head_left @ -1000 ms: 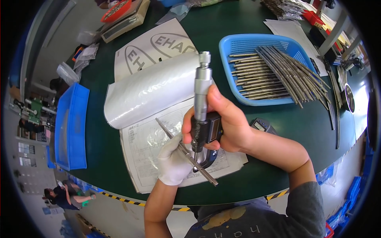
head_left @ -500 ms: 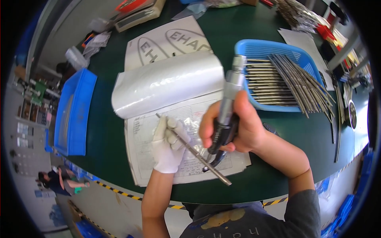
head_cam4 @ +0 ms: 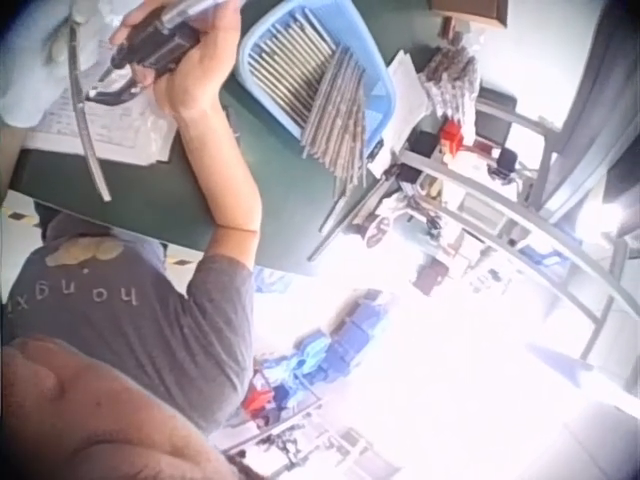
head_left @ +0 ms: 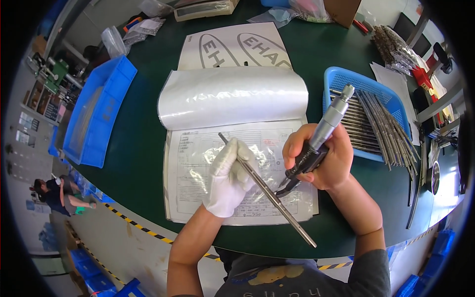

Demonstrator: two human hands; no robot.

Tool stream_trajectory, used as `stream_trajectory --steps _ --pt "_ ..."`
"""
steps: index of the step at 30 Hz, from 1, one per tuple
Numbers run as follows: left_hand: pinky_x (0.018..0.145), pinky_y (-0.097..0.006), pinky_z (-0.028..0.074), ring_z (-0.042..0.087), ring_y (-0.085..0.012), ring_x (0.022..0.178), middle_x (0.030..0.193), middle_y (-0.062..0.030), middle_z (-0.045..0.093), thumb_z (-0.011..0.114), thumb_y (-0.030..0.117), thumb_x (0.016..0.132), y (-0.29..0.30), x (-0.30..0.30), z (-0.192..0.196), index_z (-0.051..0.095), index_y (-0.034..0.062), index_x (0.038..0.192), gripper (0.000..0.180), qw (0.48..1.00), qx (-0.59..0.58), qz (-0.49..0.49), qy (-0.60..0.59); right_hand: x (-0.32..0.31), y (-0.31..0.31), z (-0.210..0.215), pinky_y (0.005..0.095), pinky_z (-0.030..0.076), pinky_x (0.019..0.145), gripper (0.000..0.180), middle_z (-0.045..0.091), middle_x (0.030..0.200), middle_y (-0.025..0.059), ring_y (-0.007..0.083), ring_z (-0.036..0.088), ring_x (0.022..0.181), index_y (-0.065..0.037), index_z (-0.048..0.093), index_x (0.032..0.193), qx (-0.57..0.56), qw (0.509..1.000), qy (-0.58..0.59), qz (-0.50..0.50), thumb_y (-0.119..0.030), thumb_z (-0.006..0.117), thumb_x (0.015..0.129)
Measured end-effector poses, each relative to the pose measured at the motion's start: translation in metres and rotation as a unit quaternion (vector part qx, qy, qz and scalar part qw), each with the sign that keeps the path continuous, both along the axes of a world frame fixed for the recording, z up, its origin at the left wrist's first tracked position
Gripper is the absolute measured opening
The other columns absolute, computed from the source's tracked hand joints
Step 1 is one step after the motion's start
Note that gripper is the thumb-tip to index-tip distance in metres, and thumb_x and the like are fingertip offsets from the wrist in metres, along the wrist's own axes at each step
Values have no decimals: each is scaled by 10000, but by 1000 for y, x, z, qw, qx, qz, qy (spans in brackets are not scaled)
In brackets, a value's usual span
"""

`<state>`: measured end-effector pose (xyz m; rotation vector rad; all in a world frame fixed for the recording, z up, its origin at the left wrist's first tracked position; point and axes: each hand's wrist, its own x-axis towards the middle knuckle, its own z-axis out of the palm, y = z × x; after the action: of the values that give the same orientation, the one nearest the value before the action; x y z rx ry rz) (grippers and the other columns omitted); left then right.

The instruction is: The recorder uses a micrometer to measure the diameter of metal rods, checking them against specifications in a technical document.

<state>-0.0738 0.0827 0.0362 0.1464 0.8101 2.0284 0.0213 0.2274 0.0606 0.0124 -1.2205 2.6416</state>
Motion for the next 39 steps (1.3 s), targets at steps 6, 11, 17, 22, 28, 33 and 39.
stream_trajectory --steps 6,11,17,22,28,33,39 --pt "440 -243 369 449 -150 456 571 -60 475 402 326 899 -6 4 -9 483 56 758 315 996 15 -85 31 0 0 -1 220 316 313 654 531 677 222 133 351 337 49 503 756 -18 1000 -12 -16 -505 169 848" --pt "436 -248 395 493 -167 466 582 -83 495 401 321 900 -5 4 -10 484 41 760 324 994 18 -100 28 -1 4 3 215 315 316 642 531 680 221 140 353 341 47 502 755 -24 999 -25 -22 -496 173 850" --pt "428 -241 395 490 -162 450 602 -96 524 392 317 904 -2 2 -11 487 43 762 323 994 30 -92 45 -1 4 3 218 313 324 670 540 683 217 138 378 368 46 503 754 -14 999 -22 -28 -529 169 833" --pt "432 -242 395 488 -157 458 587 -85 505 390 317 904 -4 2 -12 491 41 765 324 995 30 -82 56 -2 4 4 218 312 326 667 539 685 220 135 369 357 53 502 758 11 999 -26 -23 -528 182 832" --pt "443 -246 403 488 -149 468 577 -64 477 408 332 895 -4 4 -6 500 32 772 337 992 -4 -88 88 0 5 1 216 313 322 658 536 679 225 131 357 339 57 502 756 4 999 -12 -43 -524 203 831" --pt "450 -251 407 499 -146 496 555 -52 459 446 352 875 -5 5 -2 497 21 789 347 988 -33 -84 125 -2 5 1 212 318 324 665 540 685 223 131 363 343 65 502 761 38 998 -19 -46 -526 206 831" --pt "465 -252 414 502 -152 502 560 -69 480 470 301 866 -6 4 1 485 17 797 293 989 -30 -92 109 -1 8 -2 210 317 326 678 550 698 214 130 380 358 71 508 764 55 997 -14 -60 -541 220 822"
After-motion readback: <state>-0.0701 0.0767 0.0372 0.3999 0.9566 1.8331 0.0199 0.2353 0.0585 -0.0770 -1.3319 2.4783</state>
